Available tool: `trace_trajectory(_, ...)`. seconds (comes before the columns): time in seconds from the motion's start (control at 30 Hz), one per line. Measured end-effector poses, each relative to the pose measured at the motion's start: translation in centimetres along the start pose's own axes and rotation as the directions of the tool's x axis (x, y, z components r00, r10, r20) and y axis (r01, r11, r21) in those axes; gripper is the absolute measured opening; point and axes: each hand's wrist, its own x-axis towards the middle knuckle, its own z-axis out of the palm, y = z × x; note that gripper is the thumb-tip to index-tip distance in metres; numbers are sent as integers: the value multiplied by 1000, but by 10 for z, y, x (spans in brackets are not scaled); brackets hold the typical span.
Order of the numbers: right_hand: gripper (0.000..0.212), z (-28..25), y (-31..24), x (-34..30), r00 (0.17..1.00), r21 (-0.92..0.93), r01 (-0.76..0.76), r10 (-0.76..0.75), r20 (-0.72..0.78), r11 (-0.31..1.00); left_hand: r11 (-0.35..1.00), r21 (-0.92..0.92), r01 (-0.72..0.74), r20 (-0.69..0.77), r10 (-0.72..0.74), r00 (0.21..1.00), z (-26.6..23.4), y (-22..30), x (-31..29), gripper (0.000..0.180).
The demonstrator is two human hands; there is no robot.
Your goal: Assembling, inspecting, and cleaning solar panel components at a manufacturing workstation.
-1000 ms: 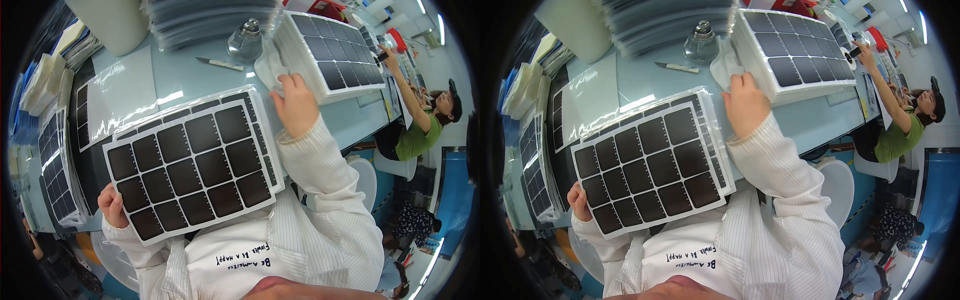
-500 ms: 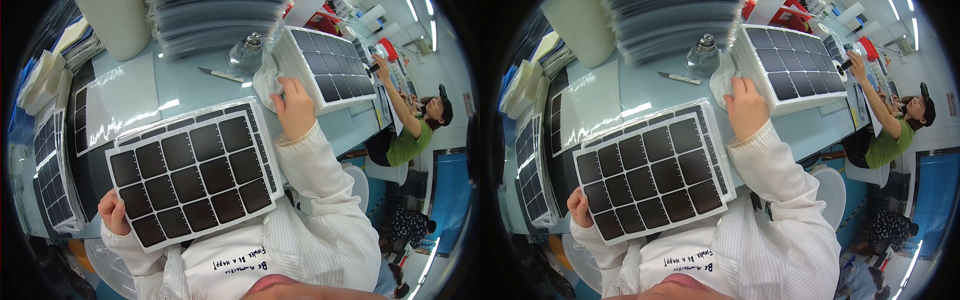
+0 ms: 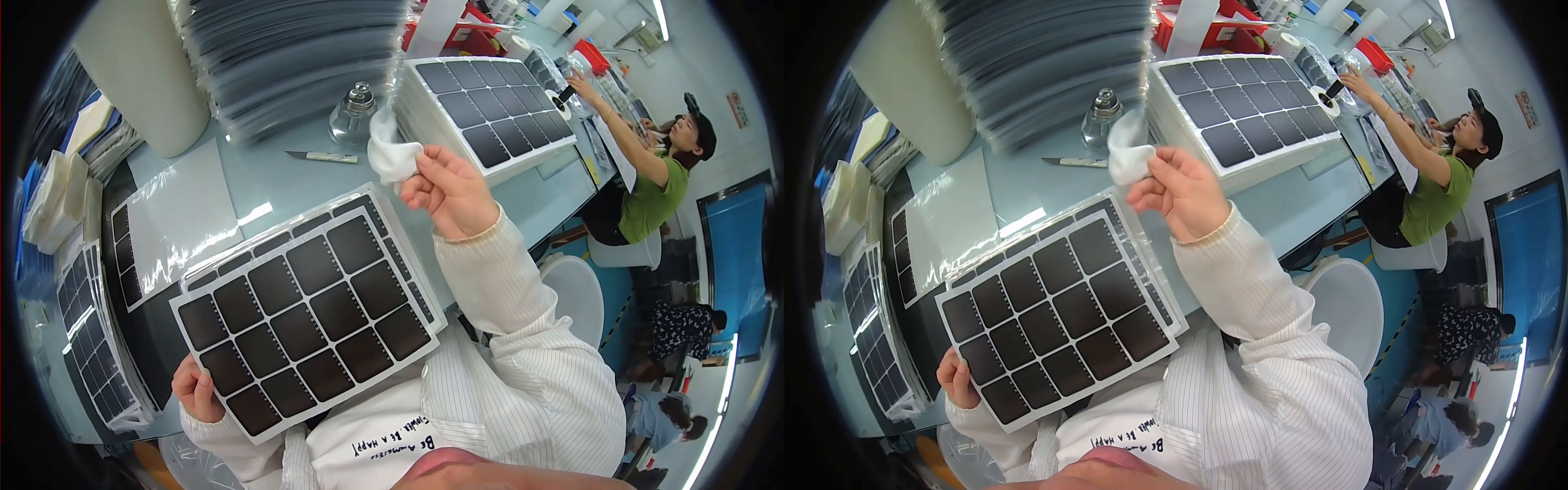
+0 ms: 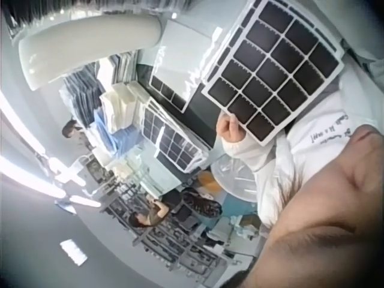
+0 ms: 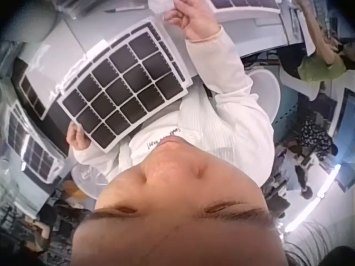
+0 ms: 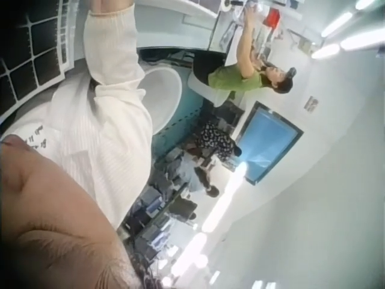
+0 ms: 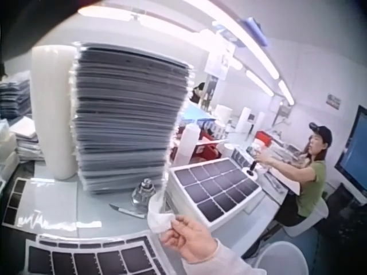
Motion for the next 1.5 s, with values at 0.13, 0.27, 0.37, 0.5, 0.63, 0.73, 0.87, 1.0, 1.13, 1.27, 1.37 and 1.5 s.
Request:
trace_trajectory(0.13, 26, -20, 27, 2, 946, 482, -267, 323, -36, 835, 1000, -23, 16, 48, -15, 999, 2, 2, 6, 31)
trace_trajectory(0.27, 40, -1, 11, 4, 906, 614, -291, 418, -70, 734, 1000, -7, 30, 49, -29, 998, 1, 2, 2, 31)
trace_trajectory(0.37, 32, -3, 12, 5, 913, 397, -403, 330, 240, 825, 1000, -24, -10, -36, 9, 999, 8, 2, 3, 31)
trace_trajectory(0.5, 23, -7, 1, 10, 888, 280, -460, 433, 155, 843, 999, -36, -4, -46, 2, 999, 11, 6, 4, 31)
trace_trajectory(0.63, 19, -4, -4, 10, 975, 500, -204, 222, 24, 842, 999, -40, 10, -34, -11, 999, 11, 7, 3, 30)
trace_trajectory(0.73, 22, 33, -2, -5, 935, -5, 98, -94, -342, 995, 1000, -9, 0, -17, 0, 1000, 9, 2, 4, 30)
trace_trajectory(0.87, 26, 25, -11, -5, 456, -917, 336, -815, 358, -215, 1000, -7, 23, -30, -23, 999, 11, 8, 3, 31)
trace_trajectory(1.0, 34, 15, 1, 35, 610, -760, 626, -718, 335, 177, 1000, 18, 4, -25, -3, 1000, 12, 8, 5, 30)
trace_trajectory(1.13, 45, 28, 5, 54, 989, 296, 111, -133, 57, 949, 1000, 10, 29, 19, -29, 999, 10, 8, 4, 32)
trace_trajectory(1.27, 40, 10, 9, 69, 995, 379, 83, -95, 12, 922, 998, 28, 57, 22, -58, 998, 8, 10, 2, 32)
trace_trajectory(1.37, 28, 2, 8, 83, 840, -597, 445, -542, 20, 668, 997, 28, 67, 18, -68, 998, 7, 10, 2, 32)
trace_trajectory(1.5, 17, -3, 15, 98, 609, -918, 376, -712, 350, -128, 998, 26, 63, 21, -64, 998, 8, 8, 4, 32)
